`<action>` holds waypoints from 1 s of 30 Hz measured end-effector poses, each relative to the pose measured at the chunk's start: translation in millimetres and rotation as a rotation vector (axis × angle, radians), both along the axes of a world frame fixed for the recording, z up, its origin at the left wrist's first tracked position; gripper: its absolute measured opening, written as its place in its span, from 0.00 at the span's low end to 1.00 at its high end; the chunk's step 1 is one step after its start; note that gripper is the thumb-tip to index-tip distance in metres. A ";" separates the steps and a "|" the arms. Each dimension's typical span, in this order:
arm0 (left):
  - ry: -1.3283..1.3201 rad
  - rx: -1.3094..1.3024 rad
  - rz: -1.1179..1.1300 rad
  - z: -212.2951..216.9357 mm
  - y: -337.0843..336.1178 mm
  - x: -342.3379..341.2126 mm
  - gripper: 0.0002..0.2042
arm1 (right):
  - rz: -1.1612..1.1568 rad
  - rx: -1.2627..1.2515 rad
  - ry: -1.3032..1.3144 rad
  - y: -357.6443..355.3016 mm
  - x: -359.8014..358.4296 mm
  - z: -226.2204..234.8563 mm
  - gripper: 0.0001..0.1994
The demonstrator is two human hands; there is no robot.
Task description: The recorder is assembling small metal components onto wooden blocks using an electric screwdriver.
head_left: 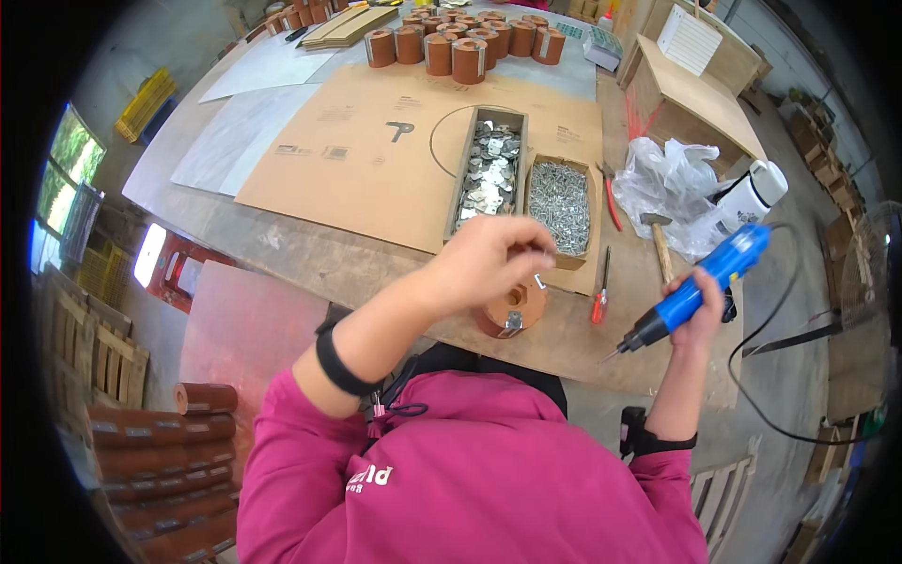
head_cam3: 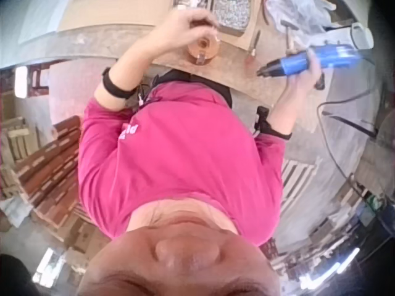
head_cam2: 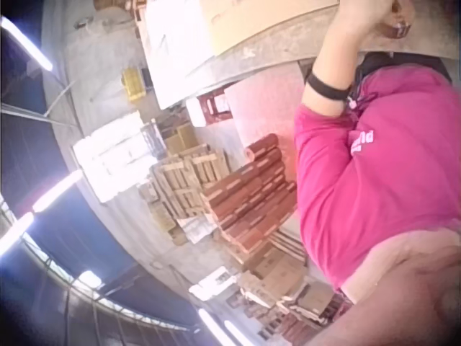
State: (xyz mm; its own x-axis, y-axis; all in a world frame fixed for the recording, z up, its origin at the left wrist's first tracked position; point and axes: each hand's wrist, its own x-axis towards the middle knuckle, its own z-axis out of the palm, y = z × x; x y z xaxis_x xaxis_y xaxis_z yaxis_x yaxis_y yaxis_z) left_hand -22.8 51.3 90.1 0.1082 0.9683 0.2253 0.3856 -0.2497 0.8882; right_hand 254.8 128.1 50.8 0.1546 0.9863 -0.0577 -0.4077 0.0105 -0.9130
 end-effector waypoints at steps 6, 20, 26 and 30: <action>-0.246 -0.184 -0.083 -9.2 -38.5 -3.2 0.07 | 0.275 0.596 0.115 -39.2 -61.4 78.2 0.25; -0.340 -0.020 -0.020 -36.8 -58.8 -4.1 0.05 | 0.356 0.790 0.248 -71.1 -97.8 80.7 0.28; -0.215 0.103 -0.060 -41.6 -60.6 -0.5 0.04 | 0.358 0.775 0.200 -78.3 -96.9 83.1 0.29; -0.098 0.172 -0.048 -44.7 -58.3 4.3 0.05 | 0.390 0.760 0.181 -80.2 -98.1 82.6 0.30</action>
